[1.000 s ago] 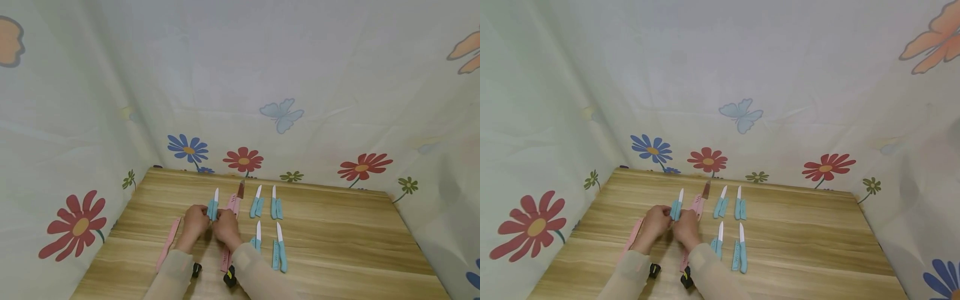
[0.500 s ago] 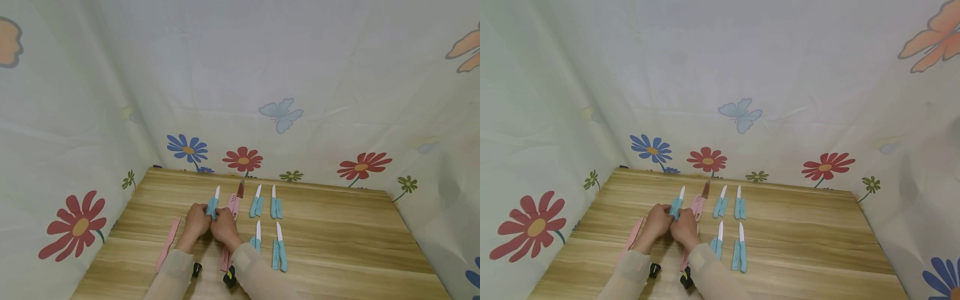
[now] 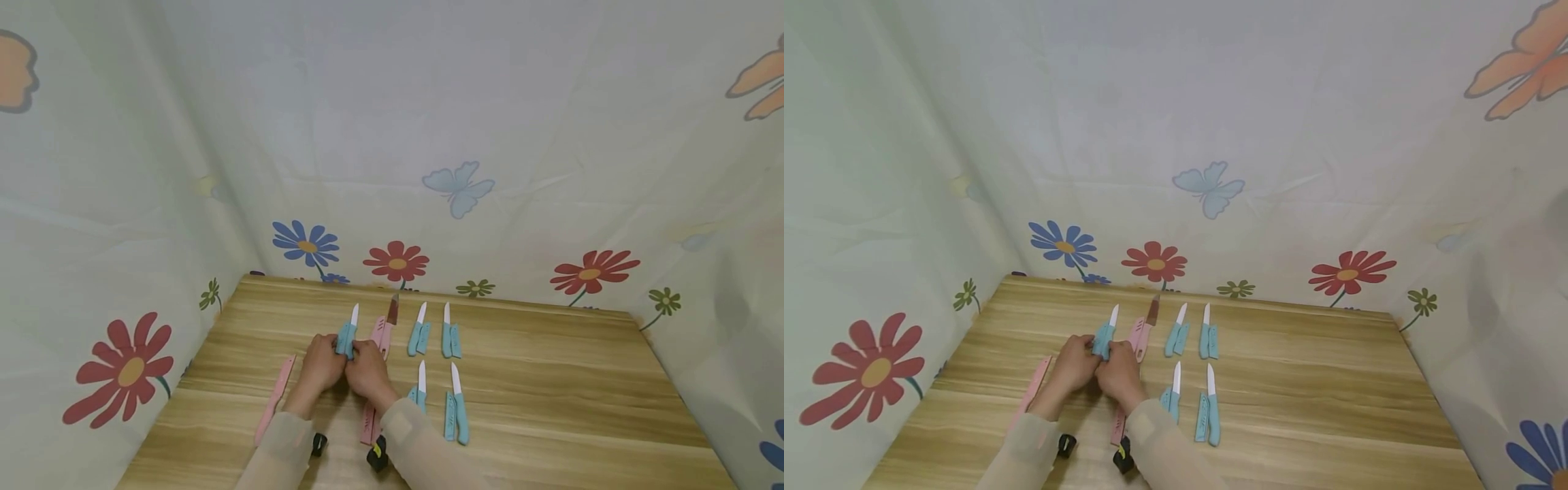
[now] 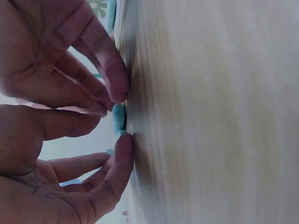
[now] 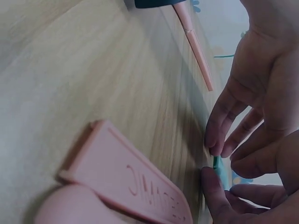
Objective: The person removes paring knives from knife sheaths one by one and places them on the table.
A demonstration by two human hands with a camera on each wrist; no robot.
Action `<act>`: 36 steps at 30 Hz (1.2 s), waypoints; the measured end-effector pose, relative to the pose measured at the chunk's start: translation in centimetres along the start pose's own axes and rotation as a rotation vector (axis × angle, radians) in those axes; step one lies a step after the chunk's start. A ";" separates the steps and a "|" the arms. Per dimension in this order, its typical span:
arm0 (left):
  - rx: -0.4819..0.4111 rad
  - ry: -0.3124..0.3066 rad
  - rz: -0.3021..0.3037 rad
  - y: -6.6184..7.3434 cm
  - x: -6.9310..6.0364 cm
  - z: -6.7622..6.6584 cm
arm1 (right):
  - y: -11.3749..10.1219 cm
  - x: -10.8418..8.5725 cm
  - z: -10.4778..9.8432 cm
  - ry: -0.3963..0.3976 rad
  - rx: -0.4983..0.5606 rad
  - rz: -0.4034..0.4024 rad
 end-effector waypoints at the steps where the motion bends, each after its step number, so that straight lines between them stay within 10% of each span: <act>1: -0.002 0.000 0.003 0.0 -0.1 -0.1 | 0.1 -0.1 0.0 -0.002 0.004 0.001; 16: 0.017 0.003 0.041 0.0 -4.0 -2.3 | -0.5 -3.8 -0.3 -0.095 0.216 0.047; 36: 0.064 -0.003 -0.094 -2.0 -10.7 -5.9 | -0.9 -8.6 5.1 -0.400 0.744 0.141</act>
Point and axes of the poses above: each hand's wrist, its own x-axis towards the middle knuckle, its own z-axis out of the palm, y = z × x, the point moved 4 cm from there along x, towards the middle knuckle, and after that the axes turned 10 degrees about z, right-handed, at the moved point
